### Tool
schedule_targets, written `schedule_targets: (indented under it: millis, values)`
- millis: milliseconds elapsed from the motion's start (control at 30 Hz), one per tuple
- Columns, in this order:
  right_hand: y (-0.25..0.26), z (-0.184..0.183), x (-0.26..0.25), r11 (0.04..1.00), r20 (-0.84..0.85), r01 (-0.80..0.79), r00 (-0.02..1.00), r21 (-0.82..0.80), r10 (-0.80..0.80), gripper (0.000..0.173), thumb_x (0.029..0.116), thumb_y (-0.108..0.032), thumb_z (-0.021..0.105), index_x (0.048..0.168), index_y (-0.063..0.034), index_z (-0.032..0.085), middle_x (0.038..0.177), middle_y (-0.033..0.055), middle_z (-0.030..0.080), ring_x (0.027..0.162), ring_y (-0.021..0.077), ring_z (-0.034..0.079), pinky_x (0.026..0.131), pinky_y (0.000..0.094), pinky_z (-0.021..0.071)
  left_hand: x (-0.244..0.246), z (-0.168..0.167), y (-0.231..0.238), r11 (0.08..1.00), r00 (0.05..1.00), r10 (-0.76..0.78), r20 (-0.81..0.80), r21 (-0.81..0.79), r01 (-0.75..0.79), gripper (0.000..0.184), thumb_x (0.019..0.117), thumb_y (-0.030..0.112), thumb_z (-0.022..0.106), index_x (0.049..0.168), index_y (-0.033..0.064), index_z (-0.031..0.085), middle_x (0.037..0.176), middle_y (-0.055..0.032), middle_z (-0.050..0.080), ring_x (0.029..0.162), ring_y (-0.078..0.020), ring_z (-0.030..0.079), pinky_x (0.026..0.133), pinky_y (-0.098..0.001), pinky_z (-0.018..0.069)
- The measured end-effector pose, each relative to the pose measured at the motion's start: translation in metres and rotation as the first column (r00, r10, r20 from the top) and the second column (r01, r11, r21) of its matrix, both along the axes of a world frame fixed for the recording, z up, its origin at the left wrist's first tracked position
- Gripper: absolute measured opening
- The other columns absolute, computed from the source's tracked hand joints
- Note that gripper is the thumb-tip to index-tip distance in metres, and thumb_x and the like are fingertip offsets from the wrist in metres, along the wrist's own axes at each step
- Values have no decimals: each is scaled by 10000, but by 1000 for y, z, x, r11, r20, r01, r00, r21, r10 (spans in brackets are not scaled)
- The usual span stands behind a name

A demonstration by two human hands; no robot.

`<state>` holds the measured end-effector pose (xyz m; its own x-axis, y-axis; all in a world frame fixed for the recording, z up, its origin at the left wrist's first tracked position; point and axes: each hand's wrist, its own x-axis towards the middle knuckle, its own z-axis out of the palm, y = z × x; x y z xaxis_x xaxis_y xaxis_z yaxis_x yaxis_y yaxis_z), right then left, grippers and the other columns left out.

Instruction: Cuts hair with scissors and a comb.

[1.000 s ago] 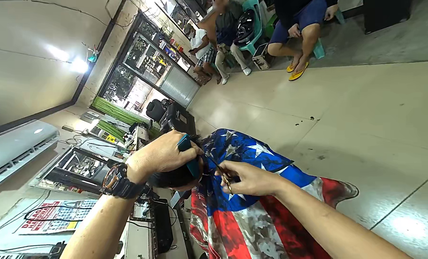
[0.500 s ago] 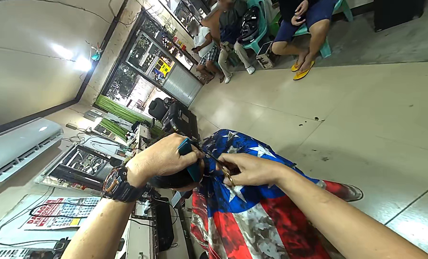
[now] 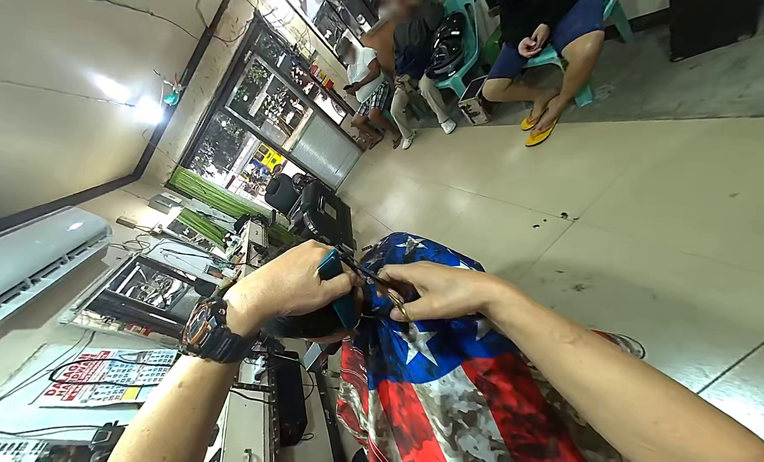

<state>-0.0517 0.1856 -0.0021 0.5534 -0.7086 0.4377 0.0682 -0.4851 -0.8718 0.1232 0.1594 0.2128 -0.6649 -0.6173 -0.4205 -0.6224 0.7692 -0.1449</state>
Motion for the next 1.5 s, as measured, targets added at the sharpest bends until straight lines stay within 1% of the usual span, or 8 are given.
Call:
schedule_targets:
  millis: [367,567,667,767,933,1033,1167,1500]
  values:
    - [2,-53,-44,932,-91,265,964,248,-250,289,950,-96,680,1207,-58,556,966,82,668,837,187,668,759,412,582,-7,8,2,985,979,-39,-202,157,71,391,1055,405,432,1108,230,778,1126,95,743,1105,-44,667,1001,-356,549]
    - [15,-63,-76,719,175,374,808,586,-563,514,983,14,466,1478,-121,452,1378,108,558,1185,252,627,916,469,584,-17,42,22,946,855,-10,-519,273,177,465,1088,299,341,1191,108,753,1209,14,741,1172,-112,663,1059,-373,532]
    - [33,-29,-53,826,397,300,765,477,-507,402,1029,-255,346,1178,-120,694,1351,27,615,1186,220,625,913,473,581,-10,35,20,932,844,-79,-530,261,251,427,1104,284,352,1154,97,733,1104,19,741,949,-69,686,820,-276,581]
    - [53,13,-5,905,368,395,826,161,-426,411,1071,-454,392,1282,-198,635,1253,-13,653,1095,137,642,879,338,567,5,24,18,896,778,-83,-622,295,331,388,1112,267,391,1189,50,703,1062,-13,732,829,-67,681,721,-233,588]
    - [65,42,52,643,259,716,698,-272,-667,238,1051,-160,523,1248,-98,642,1058,-24,665,895,13,624,798,187,541,58,21,13,886,660,-111,-743,228,405,392,1081,292,485,1337,40,642,1148,-38,714,917,-95,686,802,-262,597]
    - [52,49,55,456,129,790,545,-409,-829,310,1056,-142,491,1319,-107,651,1149,50,703,1060,140,660,975,351,535,115,33,-11,980,753,-91,-652,78,185,523,996,301,633,1469,106,521,1233,-45,694,1046,-111,689,924,-312,579]
    - [28,61,53,357,0,714,447,-603,-895,325,1047,-123,459,1281,-141,683,1169,86,708,1107,306,644,961,564,478,168,46,-49,995,770,10,-638,-69,-70,447,1055,179,479,1495,104,484,1379,-94,623,1202,-175,631,1003,-407,518]
    - [28,25,31,382,-86,614,454,-690,-887,317,1014,-81,501,1244,-154,706,1089,107,706,1048,340,643,856,567,481,103,1,-77,983,921,-179,-346,-94,156,502,1001,225,362,1436,189,610,1426,-40,624,1368,-215,536,1126,-570,390]
